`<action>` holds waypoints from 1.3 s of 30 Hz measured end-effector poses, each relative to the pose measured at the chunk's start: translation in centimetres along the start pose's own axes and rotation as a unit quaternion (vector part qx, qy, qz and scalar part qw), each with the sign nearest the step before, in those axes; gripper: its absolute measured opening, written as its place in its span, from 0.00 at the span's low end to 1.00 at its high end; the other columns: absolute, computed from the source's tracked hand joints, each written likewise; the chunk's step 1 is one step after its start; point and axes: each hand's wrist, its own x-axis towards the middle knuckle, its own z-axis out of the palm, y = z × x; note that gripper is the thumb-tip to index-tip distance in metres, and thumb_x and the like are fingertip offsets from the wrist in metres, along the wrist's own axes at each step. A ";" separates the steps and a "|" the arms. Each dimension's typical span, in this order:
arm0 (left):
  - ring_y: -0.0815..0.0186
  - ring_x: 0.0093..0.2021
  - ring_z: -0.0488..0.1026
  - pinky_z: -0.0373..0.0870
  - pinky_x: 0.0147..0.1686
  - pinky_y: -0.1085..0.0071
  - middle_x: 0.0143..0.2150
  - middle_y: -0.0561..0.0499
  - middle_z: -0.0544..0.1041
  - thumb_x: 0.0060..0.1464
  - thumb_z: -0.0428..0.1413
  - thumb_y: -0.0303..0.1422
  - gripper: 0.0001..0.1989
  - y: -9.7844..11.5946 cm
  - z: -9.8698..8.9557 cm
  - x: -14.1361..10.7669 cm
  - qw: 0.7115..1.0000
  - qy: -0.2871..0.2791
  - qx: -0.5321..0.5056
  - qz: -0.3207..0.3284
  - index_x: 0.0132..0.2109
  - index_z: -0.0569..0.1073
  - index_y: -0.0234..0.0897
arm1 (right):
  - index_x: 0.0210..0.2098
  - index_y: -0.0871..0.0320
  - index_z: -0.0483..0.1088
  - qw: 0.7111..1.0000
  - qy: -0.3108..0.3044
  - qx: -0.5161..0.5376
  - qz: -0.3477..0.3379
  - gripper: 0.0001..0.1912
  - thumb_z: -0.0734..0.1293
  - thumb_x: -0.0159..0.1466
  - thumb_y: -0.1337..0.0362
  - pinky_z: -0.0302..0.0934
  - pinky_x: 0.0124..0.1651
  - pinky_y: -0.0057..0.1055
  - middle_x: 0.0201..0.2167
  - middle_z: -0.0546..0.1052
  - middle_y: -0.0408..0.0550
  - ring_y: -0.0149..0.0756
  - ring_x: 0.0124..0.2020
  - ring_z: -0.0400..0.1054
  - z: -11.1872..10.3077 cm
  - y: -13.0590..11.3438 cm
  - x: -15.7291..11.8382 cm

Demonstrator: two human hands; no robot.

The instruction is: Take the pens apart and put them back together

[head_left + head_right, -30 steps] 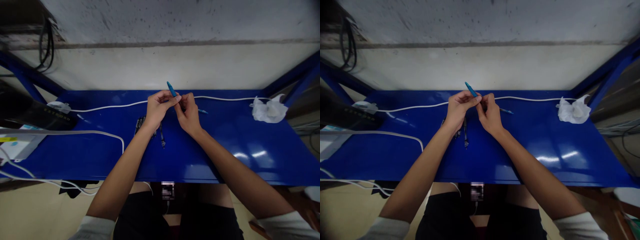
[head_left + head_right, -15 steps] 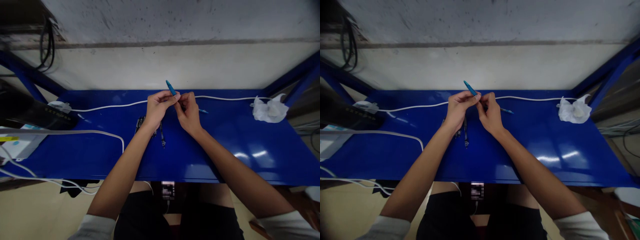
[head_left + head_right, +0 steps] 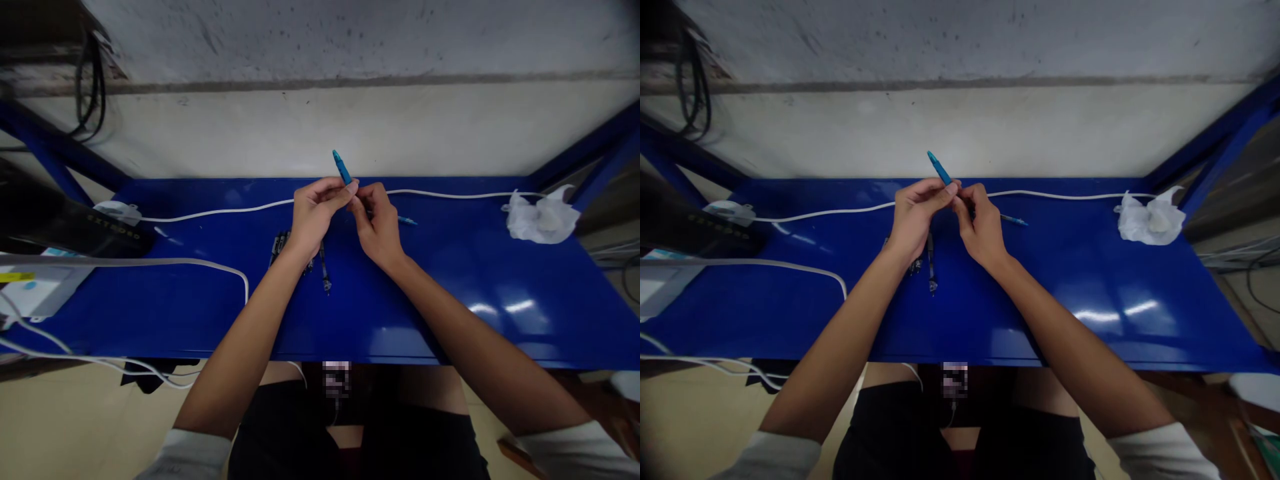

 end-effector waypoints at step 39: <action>0.55 0.52 0.83 0.79 0.49 0.62 0.49 0.48 0.88 0.61 0.71 0.42 0.09 -0.2 -0.4 0.1 1.000 0.018 0.016 -0.007 0.44 0.88 0.45 | 0.48 0.51 0.68 1.000 -0.003 -0.006 0.017 0.18 0.64 0.79 0.42 0.68 0.43 0.38 0.39 0.78 0.45 0.37 0.38 0.74 0.3 0.1 -0.1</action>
